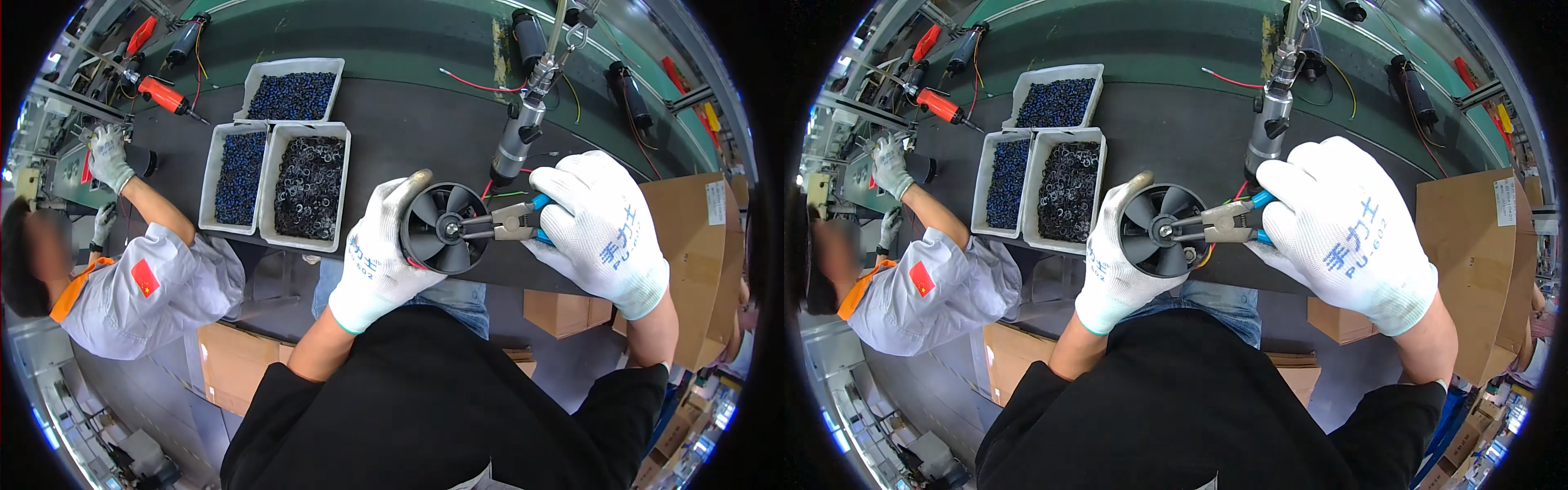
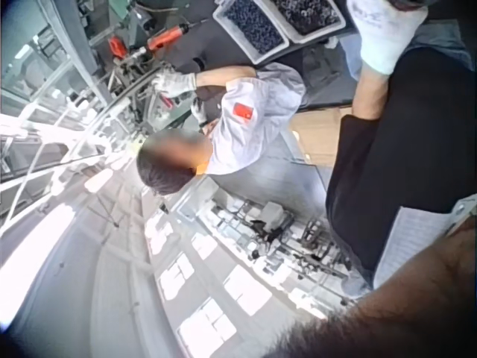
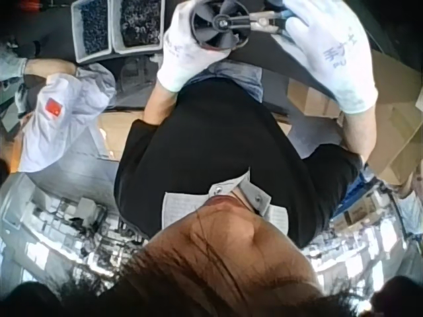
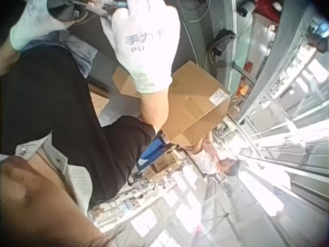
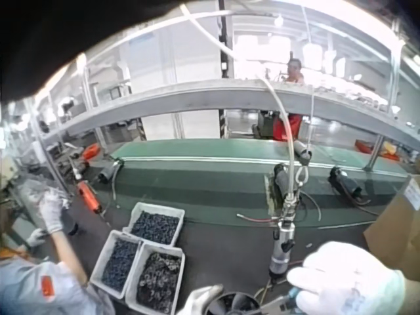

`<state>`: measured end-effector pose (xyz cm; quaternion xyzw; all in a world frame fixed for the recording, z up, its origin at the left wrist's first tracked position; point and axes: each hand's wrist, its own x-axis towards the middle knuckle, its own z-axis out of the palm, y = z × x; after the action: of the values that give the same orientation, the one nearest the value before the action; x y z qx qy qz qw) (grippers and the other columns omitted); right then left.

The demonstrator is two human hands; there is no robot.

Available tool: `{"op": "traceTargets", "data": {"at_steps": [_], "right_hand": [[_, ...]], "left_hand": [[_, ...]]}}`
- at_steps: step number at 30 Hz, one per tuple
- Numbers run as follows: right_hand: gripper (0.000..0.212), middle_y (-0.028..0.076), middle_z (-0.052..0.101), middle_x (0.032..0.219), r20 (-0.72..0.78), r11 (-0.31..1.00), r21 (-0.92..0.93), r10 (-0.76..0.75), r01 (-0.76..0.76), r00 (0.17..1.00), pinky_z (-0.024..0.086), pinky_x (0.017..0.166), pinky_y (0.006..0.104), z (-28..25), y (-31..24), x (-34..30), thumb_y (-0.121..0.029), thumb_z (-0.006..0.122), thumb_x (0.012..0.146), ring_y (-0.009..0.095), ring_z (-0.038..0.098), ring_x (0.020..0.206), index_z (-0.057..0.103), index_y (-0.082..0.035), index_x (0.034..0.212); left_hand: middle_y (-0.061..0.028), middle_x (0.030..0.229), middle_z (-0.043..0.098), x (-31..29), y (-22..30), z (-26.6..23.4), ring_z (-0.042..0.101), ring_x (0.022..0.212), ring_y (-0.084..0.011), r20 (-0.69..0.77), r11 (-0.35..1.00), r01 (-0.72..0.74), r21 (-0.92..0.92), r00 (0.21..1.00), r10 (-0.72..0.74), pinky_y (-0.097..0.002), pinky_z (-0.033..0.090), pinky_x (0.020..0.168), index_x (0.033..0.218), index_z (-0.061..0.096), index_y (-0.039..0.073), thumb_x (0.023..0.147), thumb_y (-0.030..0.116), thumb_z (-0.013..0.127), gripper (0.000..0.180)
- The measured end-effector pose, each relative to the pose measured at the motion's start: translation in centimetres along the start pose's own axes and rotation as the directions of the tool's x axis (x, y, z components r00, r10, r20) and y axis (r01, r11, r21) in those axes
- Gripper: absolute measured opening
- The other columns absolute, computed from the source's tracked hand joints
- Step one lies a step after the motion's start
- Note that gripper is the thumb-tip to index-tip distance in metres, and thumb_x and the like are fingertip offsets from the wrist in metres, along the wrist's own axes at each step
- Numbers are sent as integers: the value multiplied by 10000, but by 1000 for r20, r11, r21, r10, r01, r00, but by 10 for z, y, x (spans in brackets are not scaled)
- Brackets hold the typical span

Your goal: Assembling a motor component using an air screwdriver and pliers on an assembly line.

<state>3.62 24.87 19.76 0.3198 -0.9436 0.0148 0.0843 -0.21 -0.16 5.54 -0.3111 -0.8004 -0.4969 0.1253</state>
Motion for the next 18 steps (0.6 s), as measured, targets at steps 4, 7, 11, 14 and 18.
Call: {"op": "traceTargets", "data": {"at_steps": [4, 7, 11, 14, 18], "right_hand": [[369, 128, 653, 1060, 9, 999, -44, -27, 27, 1000, 512, 793, 431, -4, -2, 5, -227, 880, 619, 309, 625, 926, 646, -51, 844], [354, 117, 633, 1019, 20, 997, -65, -43, 45, 999, 500, 751, 408, -6, -2, 8, -238, 875, 655, 283, 609, 891, 656, -63, 872], [349, 111, 627, 1014, 40, 997, -70, -41, 43, 998, 501, 749, 408, -5, -1, 10, -235, 871, 659, 282, 604, 884, 655, -69, 877], [344, 110, 627, 1016, 31, 998, -51, -40, 42, 999, 503, 753, 412, -4, 1, 11, -237, 867, 664, 284, 605, 890, 655, -74, 880], [316, 100, 631, 1021, 11, 996, -79, -44, 45, 999, 510, 780, 411, -3, 3, 12, -240, 863, 675, 282, 607, 909, 665, -86, 867]], "left_hand": [[-216, 1330, 613, 1, 0, -2, 686, 1120, -376, 14, 1000, -7, -4, 1000, 7, -448, 573, 960, 1479, 471, -12, 628, 144, 974, 1001], [-219, 1327, 613, 1, 0, -3, 683, 1124, -379, 10, 1000, -10, 7, 1000, 10, -445, 572, 961, 1479, 473, -12, 634, 150, 978, 997], [-219, 1328, 612, 2, -1, -2, 678, 1140, -383, 9, 1000, 6, -7, 1000, -6, -442, 571, 967, 1479, 474, -11, 641, 157, 981, 994], [-216, 1331, 612, 3, -2, -3, 675, 1149, -385, 19, 1000, 16, -15, 1000, -16, -444, 571, 968, 1480, 472, -11, 644, 160, 983, 995], [-215, 1334, 611, 4, -3, -3, 673, 1157, -384, 32, 1000, 25, -9, 999, -25, -448, 571, 972, 1480, 471, -8, 643, 174, 992, 1002]]}}
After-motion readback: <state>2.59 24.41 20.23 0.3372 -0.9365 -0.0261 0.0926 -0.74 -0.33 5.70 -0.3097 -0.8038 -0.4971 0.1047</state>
